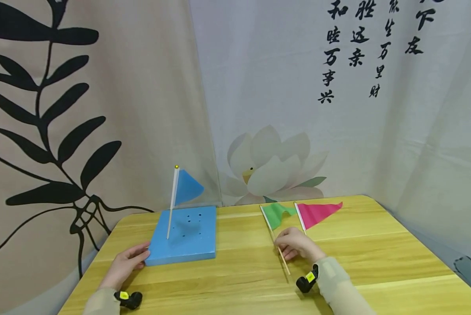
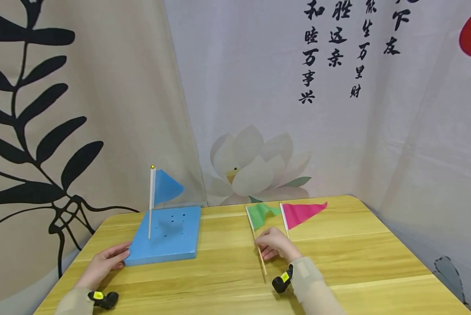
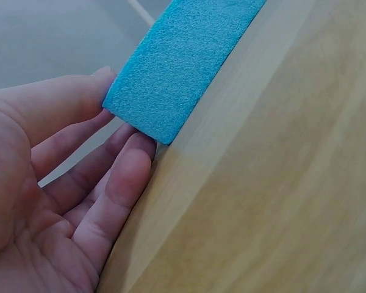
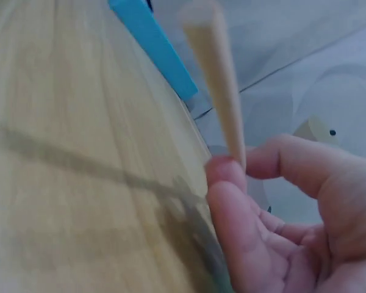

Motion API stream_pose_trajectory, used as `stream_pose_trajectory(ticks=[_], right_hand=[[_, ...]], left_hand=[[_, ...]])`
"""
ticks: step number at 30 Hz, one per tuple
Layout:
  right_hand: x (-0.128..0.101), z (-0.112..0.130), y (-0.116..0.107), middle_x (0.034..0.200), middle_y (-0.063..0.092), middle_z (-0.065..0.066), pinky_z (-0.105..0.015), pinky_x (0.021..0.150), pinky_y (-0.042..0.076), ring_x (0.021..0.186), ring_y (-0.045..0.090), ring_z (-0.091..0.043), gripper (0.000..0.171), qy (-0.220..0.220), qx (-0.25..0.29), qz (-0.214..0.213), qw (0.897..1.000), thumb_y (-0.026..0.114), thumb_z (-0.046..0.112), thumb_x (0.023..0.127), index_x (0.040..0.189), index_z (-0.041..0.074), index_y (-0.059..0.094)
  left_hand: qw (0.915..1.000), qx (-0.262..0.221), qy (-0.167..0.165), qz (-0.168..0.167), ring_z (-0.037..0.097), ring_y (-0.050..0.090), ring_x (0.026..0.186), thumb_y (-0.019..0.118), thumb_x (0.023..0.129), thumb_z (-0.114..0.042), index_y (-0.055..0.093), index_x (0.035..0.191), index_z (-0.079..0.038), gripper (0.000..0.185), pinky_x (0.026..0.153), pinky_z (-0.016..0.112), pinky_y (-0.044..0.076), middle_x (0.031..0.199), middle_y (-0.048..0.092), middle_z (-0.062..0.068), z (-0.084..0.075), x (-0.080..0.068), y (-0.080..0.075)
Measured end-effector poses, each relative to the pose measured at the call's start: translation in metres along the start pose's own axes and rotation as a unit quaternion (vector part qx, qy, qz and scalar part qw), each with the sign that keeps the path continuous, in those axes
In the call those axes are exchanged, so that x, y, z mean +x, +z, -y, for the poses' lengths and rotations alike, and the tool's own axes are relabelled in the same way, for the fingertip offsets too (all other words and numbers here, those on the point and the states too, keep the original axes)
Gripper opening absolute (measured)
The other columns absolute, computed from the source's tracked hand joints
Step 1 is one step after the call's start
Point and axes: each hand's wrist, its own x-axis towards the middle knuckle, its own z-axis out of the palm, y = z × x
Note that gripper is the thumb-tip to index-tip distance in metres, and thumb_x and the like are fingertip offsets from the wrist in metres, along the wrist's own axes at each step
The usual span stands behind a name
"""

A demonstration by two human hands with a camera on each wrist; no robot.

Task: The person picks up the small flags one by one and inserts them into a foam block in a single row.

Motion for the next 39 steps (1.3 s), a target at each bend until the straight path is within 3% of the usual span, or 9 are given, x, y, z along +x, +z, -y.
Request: stream_pose_trajectory(ticks=[4,8,15,23,29,35,39], right_hand=[[0.0012,-0.0026,-0.0041,0.072,0.060,-0.006,-0.027,0.049,0.053,0.052,0.059,-0.012,0.037,0.006,0.029,0.016,0.999,0.064,0.013,0.085,0.114,-0.009,0.061],[0.0027,-0.0046,-0.0065,0.074,0.059,-0.003,-0.026,0.051,0.053,0.057,0.061,-0.011,0.042,0.012,0.084,0.053,0.995,0.061,0.014,0.091,0.125,-0.010,0.055],[0.0053,-0.0071,-0.0090,0.081,0.064,-0.001,-0.023,0.053,0.052,0.062,0.062,-0.010,0.040,0.003,0.162,0.115,0.980,0.054,0.013,0.098,0.130,-0.010,0.048],[0.0090,-0.0075,-0.0099,0.084,0.068,0.001,-0.022,0.052,0.051,0.062,0.063,-0.010,0.045,0.012,0.192,0.114,0.975,0.053,0.023,0.100,0.134,-0.005,0.047],[0.0081,-0.0070,-0.0100,0.085,0.068,0.002,-0.022,0.054,0.051,0.065,0.065,-0.010,0.044,0.004,0.209,0.121,0.971,0.053,0.021,0.100,0.135,-0.005,0.046],[0.0072,-0.0072,-0.0086,0.090,0.067,0.000,-0.022,0.061,0.054,0.073,0.067,-0.010,0.047,-0.038,0.238,0.158,0.958,0.050,0.016,0.101,0.139,-0.009,0.039],[0.0058,-0.0008,-0.0049,0.093,0.066,-0.002,-0.021,0.062,0.054,0.077,0.068,-0.012,0.049,-0.062,0.255,0.156,0.952,0.049,0.012,0.101,0.142,-0.009,0.033]], left_hand=[[1.0000,-0.004,-0.001,0.000,0.020,0.059,0.087,0.066,0.093,-0.034,0.046,0.142,0.003,0.064,0.073,0.033,0.052,0.127,0.058,0.015,0.0001,0.0000,-0.0001],[1.0000,-0.005,-0.002,0.004,0.021,0.060,0.087,0.066,0.093,-0.035,0.046,0.142,0.002,0.065,0.073,0.033,0.052,0.128,0.058,0.015,-0.0004,0.0009,-0.0010],[0.9999,0.011,0.010,0.005,0.017,0.059,0.090,0.065,0.093,-0.036,0.046,0.142,0.002,0.065,0.074,0.032,0.052,0.135,0.053,0.021,-0.0046,0.0002,-0.0011],[0.9998,0.016,0.012,0.001,0.016,0.060,0.091,0.066,0.093,-0.038,0.046,0.142,0.003,0.066,0.074,0.032,0.052,0.136,0.052,0.022,-0.0047,0.0016,-0.0010],[0.9998,0.017,0.009,-0.002,0.017,0.059,0.089,0.065,0.093,-0.037,0.046,0.142,0.003,0.066,0.074,0.032,0.052,0.135,0.053,0.022,-0.0033,0.0009,0.0001],[0.9999,0.013,0.003,-0.001,0.017,0.060,0.089,0.065,0.094,-0.036,0.046,0.142,0.003,0.065,0.074,0.032,0.052,0.136,0.052,0.022,-0.0029,-0.0006,0.0007],[1.0000,0.010,0.000,0.000,0.018,0.060,0.089,0.065,0.094,-0.036,0.046,0.142,0.002,0.064,0.074,0.033,0.052,0.136,0.052,0.022,-0.0022,-0.0013,0.0005]])
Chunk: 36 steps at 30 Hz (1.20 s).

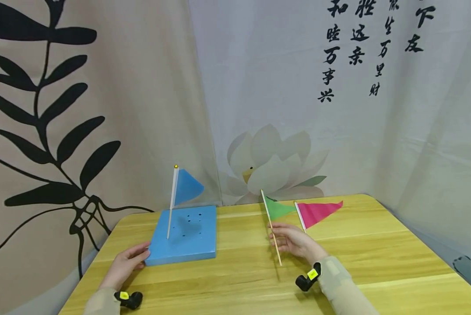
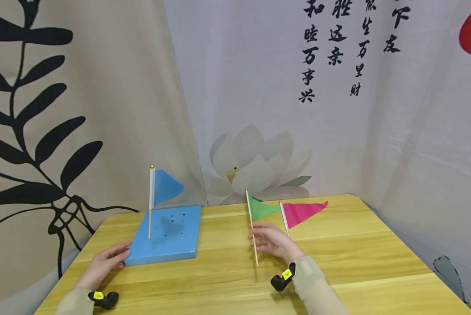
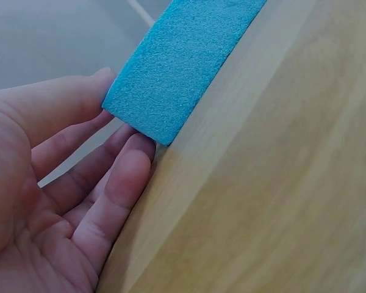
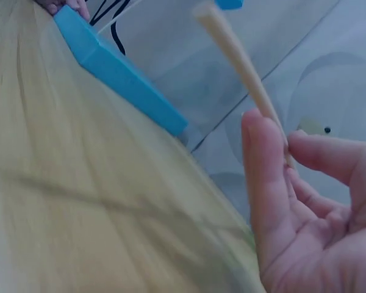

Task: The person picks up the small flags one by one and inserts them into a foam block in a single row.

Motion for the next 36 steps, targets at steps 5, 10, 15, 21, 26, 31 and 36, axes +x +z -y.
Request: stream_pose_trajectory(ticks=[5,10,15,21,26,31,36], right_hand=[[-0.001,0.009,0.012,0.090,0.065,-0.004,-0.024,0.062,0.055,0.074,0.068,-0.015,0.037,-0.007,0.010,-0.034,0.999,0.049,0.008,0.101,0.137,-0.001,0.043],[-0.001,0.019,0.024,0.089,0.064,-0.006,-0.027,0.062,0.055,0.074,0.067,-0.018,0.034,-0.021,0.000,-0.035,0.999,0.050,0.008,0.101,0.134,0.003,0.045],[-0.002,0.029,0.036,0.089,0.064,-0.007,-0.030,0.063,0.057,0.074,0.068,-0.020,0.036,-0.054,-0.023,-0.043,0.997,0.053,0.009,0.100,0.134,0.003,0.046],[-0.006,0.046,0.049,0.090,0.064,-0.008,-0.034,0.063,0.057,0.076,0.069,-0.025,0.031,-0.095,-0.039,-0.060,0.993,0.054,0.007,0.098,0.128,0.006,0.047],[-0.009,0.065,0.057,0.089,0.063,-0.009,-0.036,0.062,0.058,0.078,0.069,-0.030,0.033,-0.133,-0.061,-0.091,0.985,0.057,0.009,0.097,0.128,0.005,0.048],[-0.009,0.081,0.067,0.090,0.065,-0.009,-0.038,0.063,0.058,0.077,0.070,-0.027,0.038,-0.164,-0.079,-0.105,0.978,0.059,0.010,0.097,0.132,0.002,0.047],[-0.005,0.089,0.076,0.094,0.065,-0.015,-0.040,0.065,0.058,0.081,0.069,-0.034,0.042,-0.175,-0.081,-0.111,0.975,0.061,0.010,0.095,0.134,0.002,0.047]], left_hand=[[1.0000,0.001,0.002,0.002,0.017,0.060,0.090,0.065,0.094,-0.036,0.046,0.142,0.003,0.064,0.074,0.033,0.052,0.136,0.052,0.022,0.000,0.000,0.000],[1.0000,-0.004,-0.002,0.003,0.018,0.060,0.090,0.065,0.094,-0.036,0.046,0.142,0.002,0.064,0.075,0.033,0.053,0.136,0.052,0.022,0.001,0.000,-0.001],[1.0000,-0.006,0.003,-0.001,0.017,0.060,0.089,0.066,0.093,-0.037,0.047,0.142,0.003,0.066,0.074,0.033,0.052,0.134,0.053,0.022,0.001,0.001,0.000],[1.0000,-0.004,0.005,-0.002,0.018,0.060,0.089,0.066,0.093,-0.036,0.047,0.141,0.003,0.065,0.074,0.033,0.052,0.132,0.054,0.021,0.003,0.001,0.000],[1.0000,0.001,0.005,-0.001,0.015,0.060,0.092,0.065,0.093,-0.037,0.046,0.142,0.003,0.066,0.076,0.033,0.053,0.137,0.050,0.024,0.004,0.001,0.000],[1.0000,0.001,0.001,-0.001,0.017,0.060,0.091,0.065,0.093,-0.038,0.046,0.142,0.003,0.067,0.076,0.034,0.052,0.137,0.050,0.024,0.005,0.001,-0.001],[1.0000,-0.003,0.001,-0.006,0.016,0.060,0.090,0.066,0.093,-0.038,0.046,0.141,0.003,0.067,0.075,0.033,0.052,0.135,0.052,0.024,0.005,0.003,0.000]])
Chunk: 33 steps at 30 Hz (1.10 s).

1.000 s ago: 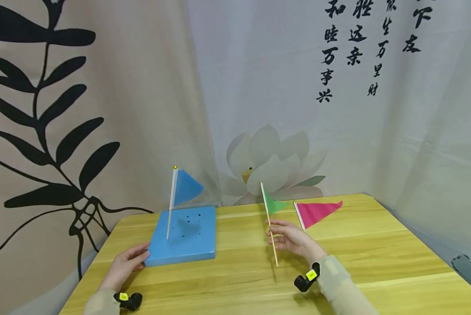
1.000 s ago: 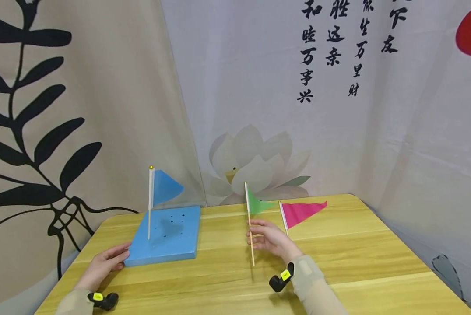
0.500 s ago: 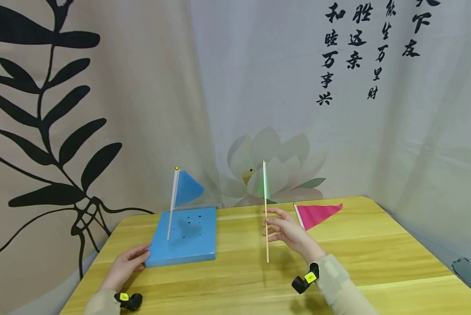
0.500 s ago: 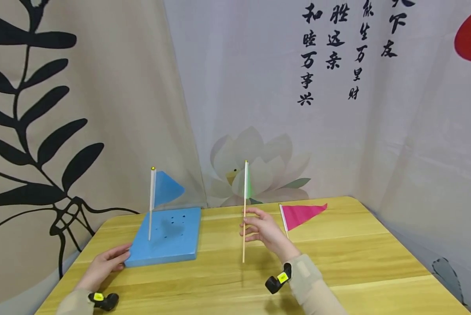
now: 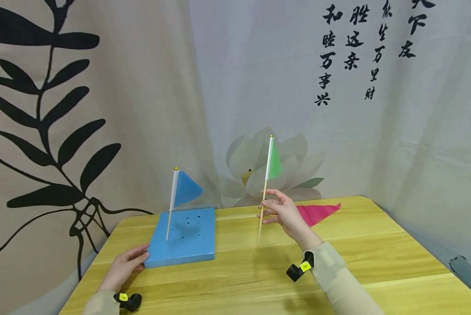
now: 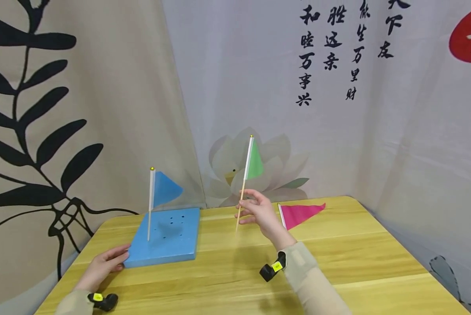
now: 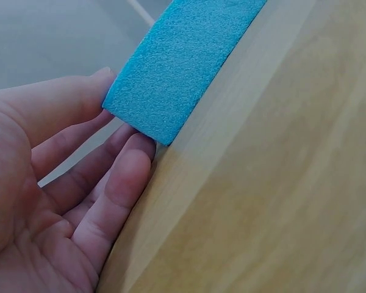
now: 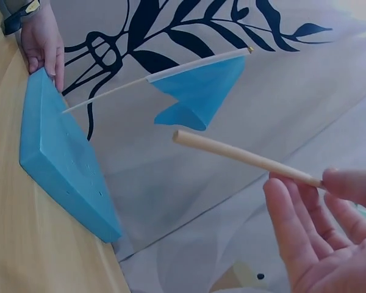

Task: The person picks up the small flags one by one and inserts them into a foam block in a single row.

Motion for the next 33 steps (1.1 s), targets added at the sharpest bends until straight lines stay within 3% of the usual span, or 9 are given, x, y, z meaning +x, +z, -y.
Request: stream_pose_trajectory(ticks=[8,15,23,33], right_hand=[[0.016,-0.006,0.019,0.094,0.067,-0.011,-0.040,0.063,0.058,0.089,0.066,-0.045,0.039,-0.010,-0.005,0.012,1.000,0.062,0.009,0.095,0.131,0.003,0.050],[0.031,-0.018,0.039,0.096,0.068,-0.011,-0.041,0.065,0.058,0.088,0.068,-0.039,0.037,-0.013,0.000,0.035,0.999,0.063,0.009,0.094,0.128,0.002,0.051],[0.046,-0.031,0.074,0.095,0.067,-0.012,-0.042,0.065,0.058,0.091,0.067,-0.040,0.027,-0.012,0.006,0.016,1.000,0.060,0.004,0.095,0.122,0.005,0.054],[0.069,-0.065,0.113,0.095,0.067,-0.016,-0.049,0.067,0.057,0.081,0.070,-0.028,0.025,-0.036,-0.015,0.021,0.999,0.062,0.002,0.093,0.118,0.002,0.057]], left_hand=[[1.0000,-0.005,0.005,-0.005,0.018,0.060,0.088,0.067,0.093,-0.035,0.048,0.140,0.004,0.064,0.073,0.032,0.053,0.132,0.055,0.022,0.001,-0.002,-0.001],[0.9999,-0.013,0.011,0.003,0.019,0.062,0.089,0.066,0.094,-0.033,0.048,0.141,0.003,0.062,0.074,0.033,0.053,0.134,0.053,0.023,0.000,-0.003,-0.003],[0.9998,-0.014,0.014,-0.005,0.017,0.062,0.089,0.065,0.094,-0.031,0.049,0.140,0.004,0.059,0.073,0.032,0.053,0.134,0.053,0.023,0.001,-0.003,-0.002],[0.9997,-0.015,0.016,-0.008,0.017,0.060,0.093,0.066,0.093,-0.031,0.050,0.139,0.002,0.059,0.074,0.032,0.052,0.135,0.052,0.023,0.002,-0.003,0.000]])
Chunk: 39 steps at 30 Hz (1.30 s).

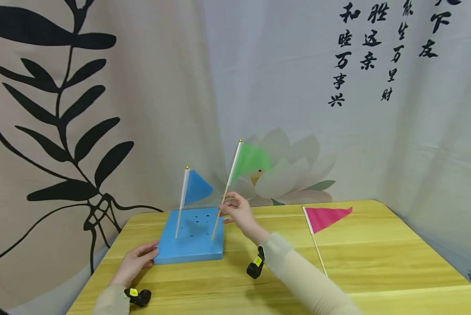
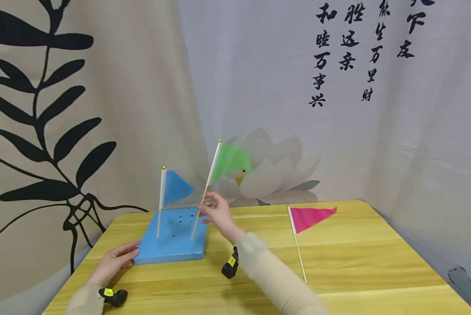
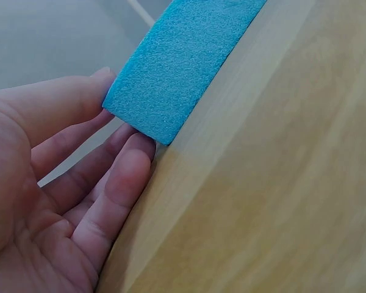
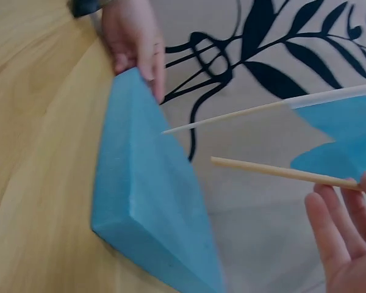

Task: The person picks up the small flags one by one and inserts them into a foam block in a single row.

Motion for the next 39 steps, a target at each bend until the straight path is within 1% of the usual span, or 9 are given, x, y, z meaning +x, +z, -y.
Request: stream_pose_trajectory(ticks=[3,7,11,14,16,25,29,35,39], right_hand=[[0.004,-0.010,0.010,0.094,0.067,-0.014,-0.049,0.067,0.057,0.081,0.070,-0.028,0.026,0.002,-0.005,-0.003,1.000,0.064,0.002,0.093,0.118,0.003,0.058],[0.005,-0.014,0.025,0.094,0.067,-0.019,-0.048,0.065,0.057,0.084,0.069,-0.035,0.025,-0.004,-0.011,0.007,1.000,0.063,-0.001,0.092,0.116,0.001,0.059],[-0.002,-0.002,0.042,0.100,0.064,-0.028,-0.051,0.068,0.056,0.090,0.065,-0.044,0.023,-0.018,-0.026,0.029,0.999,0.061,-0.004,0.092,0.115,-0.002,0.058],[-0.005,0.005,0.052,0.102,0.063,-0.029,-0.055,0.071,0.055,0.092,0.064,-0.046,0.022,-0.022,-0.043,0.035,0.998,0.060,-0.004,0.093,0.115,-0.003,0.058],[-0.004,0.003,0.057,0.101,0.064,-0.027,-0.055,0.071,0.054,0.091,0.064,-0.045,0.021,-0.023,-0.048,0.030,0.998,0.061,-0.003,0.093,0.114,-0.002,0.059],[0.022,-0.034,0.066,0.094,0.066,-0.014,-0.056,0.070,0.054,0.086,0.067,-0.037,0.022,-0.018,-0.035,-0.029,0.999,0.064,0.003,0.093,0.114,0.000,0.062],[0.025,-0.039,0.068,0.091,0.065,-0.008,-0.054,0.069,0.055,0.083,0.068,-0.031,0.026,-0.022,-0.051,-0.042,0.998,0.065,0.005,0.092,0.117,-0.002,0.060],[0.027,-0.043,0.071,0.089,0.065,-0.006,-0.052,0.068,0.056,0.078,0.068,-0.023,0.020,-0.022,-0.075,-0.049,0.996,0.066,0.006,0.092,0.112,0.002,0.064],[0.028,-0.045,0.073,0.090,0.065,-0.004,-0.051,0.069,0.056,0.077,0.067,-0.019,0.022,-0.020,-0.078,-0.051,0.995,0.066,0.007,0.092,0.113,0.002,0.064]], left_hand=[[1.0000,-0.005,0.001,0.001,0.018,0.060,0.092,0.066,0.094,-0.028,0.051,0.139,0.001,0.056,0.074,0.031,0.052,0.136,0.052,0.022,0.000,-0.001,0.001],[0.9999,-0.013,0.001,0.000,0.019,0.060,0.090,0.066,0.094,-0.026,0.051,0.139,0.001,0.054,0.073,0.031,0.052,0.134,0.054,0.019,-0.001,-0.001,0.001],[0.9999,-0.009,0.004,0.000,0.019,0.060,0.088,0.066,0.094,-0.028,0.050,0.139,0.002,0.056,0.072,0.031,0.052,0.132,0.055,0.019,-0.002,-0.002,0.000],[0.9999,-0.009,0.009,0.004,0.019,0.059,0.088,0.066,0.094,-0.029,0.049,0.140,0.003,0.058,0.071,0.032,0.052,0.132,0.055,0.020,-0.003,-0.002,-0.001],[0.9999,-0.013,0.005,0.002,0.020,0.060,0.087,0.066,0.094,-0.027,0.049,0.140,0.002,0.057,0.071,0.032,0.052,0.132,0.056,0.019,-0.003,-0.003,-0.001],[0.9998,-0.016,0.005,-0.001,0.020,0.060,0.089,0.066,0.094,-0.025,0.051,0.139,0.002,0.054,0.073,0.031,0.053,0.132,0.055,0.020,-0.003,-0.005,0.000],[0.9998,-0.018,0.003,-0.002,0.020,0.060,0.089,0.066,0.094,-0.025,0.051,0.139,0.001,0.053,0.073,0.031,0.053,0.132,0.055,0.020,-0.003,-0.005,0.001],[0.9999,-0.015,0.004,0.002,0.020,0.060,0.090,0.066,0.094,-0.027,0.051,0.139,0.001,0.055,0.073,0.032,0.053,0.132,0.055,0.020,-0.004,-0.005,0.001],[0.9999,-0.015,0.005,0.000,0.020,0.060,0.090,0.066,0.094,-0.026,0.051,0.139,0.001,0.054,0.074,0.032,0.053,0.133,0.054,0.020,-0.004,-0.005,0.000]])
